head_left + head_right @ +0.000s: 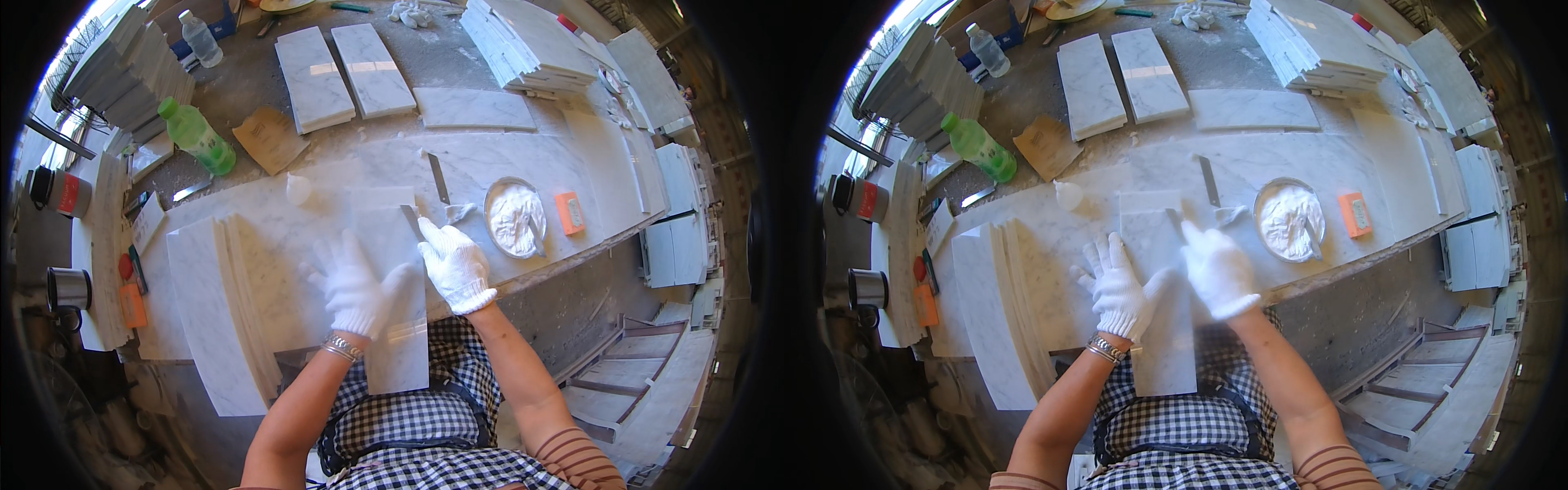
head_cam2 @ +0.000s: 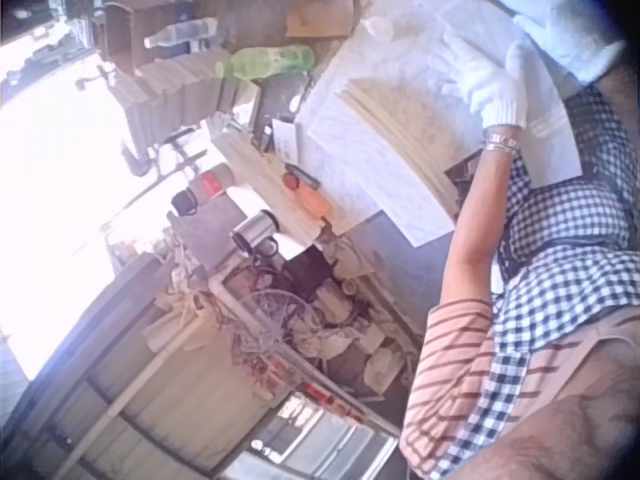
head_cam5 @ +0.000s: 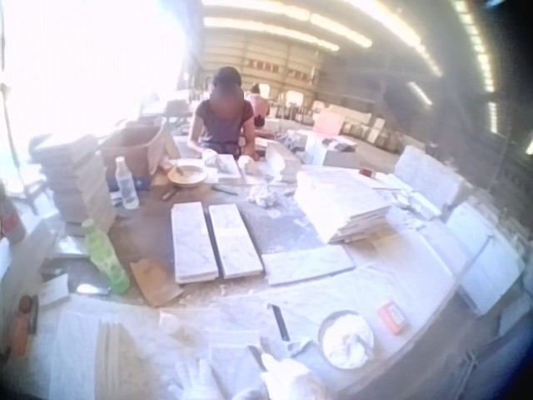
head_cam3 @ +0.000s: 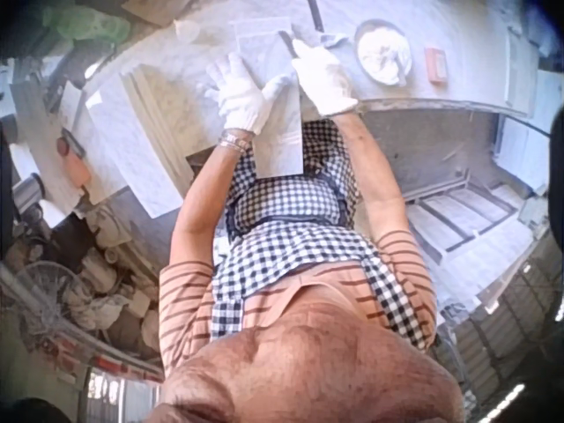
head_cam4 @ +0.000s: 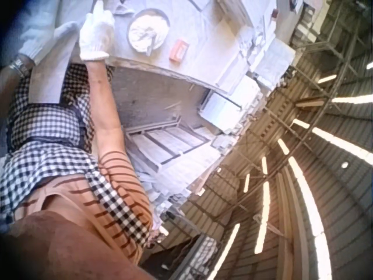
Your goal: The person applies a white paste to the edges of rectangular tiles using a small metal spatula. They repeatedly dip the spatula into a small metal bowl, spread the paste along tile edges, and occasionally wipe the surface with a gloved hand.
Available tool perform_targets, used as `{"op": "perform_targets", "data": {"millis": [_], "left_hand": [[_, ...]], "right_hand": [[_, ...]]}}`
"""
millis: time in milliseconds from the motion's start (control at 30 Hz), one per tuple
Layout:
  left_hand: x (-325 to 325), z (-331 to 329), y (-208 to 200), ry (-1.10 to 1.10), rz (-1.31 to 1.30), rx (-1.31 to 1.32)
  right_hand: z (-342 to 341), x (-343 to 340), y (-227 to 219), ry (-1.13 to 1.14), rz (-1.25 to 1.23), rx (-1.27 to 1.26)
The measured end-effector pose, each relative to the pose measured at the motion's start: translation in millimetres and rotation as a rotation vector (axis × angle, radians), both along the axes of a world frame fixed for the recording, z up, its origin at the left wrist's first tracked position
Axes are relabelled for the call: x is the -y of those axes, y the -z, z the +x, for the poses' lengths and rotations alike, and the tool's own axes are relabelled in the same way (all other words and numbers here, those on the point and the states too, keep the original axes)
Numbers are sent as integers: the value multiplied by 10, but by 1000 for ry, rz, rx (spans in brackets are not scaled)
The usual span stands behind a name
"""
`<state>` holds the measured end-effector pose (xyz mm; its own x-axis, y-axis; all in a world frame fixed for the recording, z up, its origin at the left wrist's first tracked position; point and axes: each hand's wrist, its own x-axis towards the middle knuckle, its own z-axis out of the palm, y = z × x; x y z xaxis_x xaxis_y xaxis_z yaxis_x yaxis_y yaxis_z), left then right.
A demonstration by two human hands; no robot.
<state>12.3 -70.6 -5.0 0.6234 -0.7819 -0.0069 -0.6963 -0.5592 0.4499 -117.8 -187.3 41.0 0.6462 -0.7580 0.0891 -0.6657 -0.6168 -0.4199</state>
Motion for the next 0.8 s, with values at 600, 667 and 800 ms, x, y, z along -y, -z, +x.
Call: {"op": "perform_targets", "data": {"millis": [600, 667, 800], "left_hand": [[-13, 10, -25, 32, 13, -32], [-17, 16, -39, 43, 11, -60], [-17, 13, -58, 39, 40, -60]], "right_hand": [[189, 89, -57, 4, 103, 9], [205, 119, -48, -15, 132, 26], [222, 174, -48, -64, 170, 36]]}}
